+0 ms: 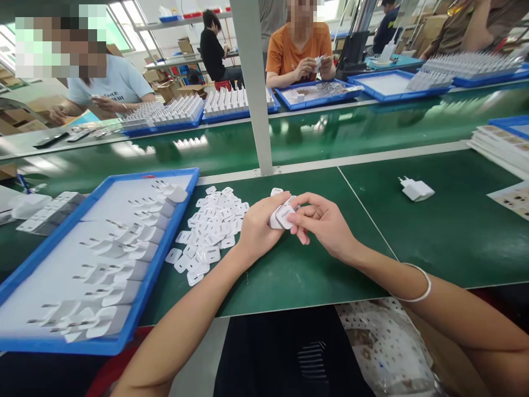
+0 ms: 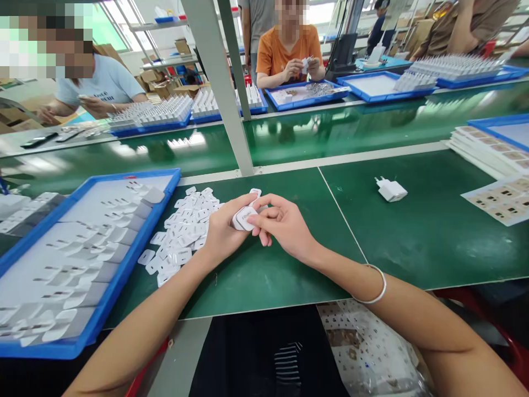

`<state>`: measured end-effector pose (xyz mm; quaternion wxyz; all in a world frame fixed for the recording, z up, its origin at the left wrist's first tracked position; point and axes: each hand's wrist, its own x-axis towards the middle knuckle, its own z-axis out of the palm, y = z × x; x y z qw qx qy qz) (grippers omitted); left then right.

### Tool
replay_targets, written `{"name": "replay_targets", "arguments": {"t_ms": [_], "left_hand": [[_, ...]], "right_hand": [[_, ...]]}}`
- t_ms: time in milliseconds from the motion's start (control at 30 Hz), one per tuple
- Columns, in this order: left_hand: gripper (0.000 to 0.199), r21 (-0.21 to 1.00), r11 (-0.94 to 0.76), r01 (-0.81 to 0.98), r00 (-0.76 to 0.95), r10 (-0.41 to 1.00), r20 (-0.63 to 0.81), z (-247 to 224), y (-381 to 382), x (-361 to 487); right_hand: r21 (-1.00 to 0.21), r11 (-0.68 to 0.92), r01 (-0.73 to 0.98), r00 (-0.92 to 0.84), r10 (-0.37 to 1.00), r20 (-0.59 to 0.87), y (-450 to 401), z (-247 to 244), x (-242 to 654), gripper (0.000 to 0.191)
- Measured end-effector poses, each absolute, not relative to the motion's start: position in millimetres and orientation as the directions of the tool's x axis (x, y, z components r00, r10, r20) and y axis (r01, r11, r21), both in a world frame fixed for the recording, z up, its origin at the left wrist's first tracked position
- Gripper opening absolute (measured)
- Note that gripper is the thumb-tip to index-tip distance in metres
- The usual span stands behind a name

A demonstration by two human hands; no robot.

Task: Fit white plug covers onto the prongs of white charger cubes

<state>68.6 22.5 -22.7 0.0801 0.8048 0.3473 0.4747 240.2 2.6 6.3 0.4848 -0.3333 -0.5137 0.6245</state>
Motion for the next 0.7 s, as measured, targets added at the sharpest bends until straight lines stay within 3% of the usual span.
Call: {"name": "replay_targets", "arguments": {"t_ms": [167,500,700], "left_hand": [[0.036,0.409,-0.772,0.486,0.329,0.595,0.733,-22.3,24.1,69.6],[0.039,0.242,-0.851,0.466,0.409,0.45,0.794,-22.0,27.2,66.5],[0.036,0.229,-0.851,0.472,0.432,0.45,0.782,-18.2,23.8,67.8]], "right_hand": [[-0.968,0.024,-0.251,-0.29,0.952,0.099,0.9,6.1,241.1,0.034],[-0.97,-0.053,-0.239,-0.325,0.945,0.028,1.4,5.9,241.3,0.055],[-0.975,-0.066,-0.21,-0.331,0.944,0.007,-1.6,9.1,243.1,0.055]]}}
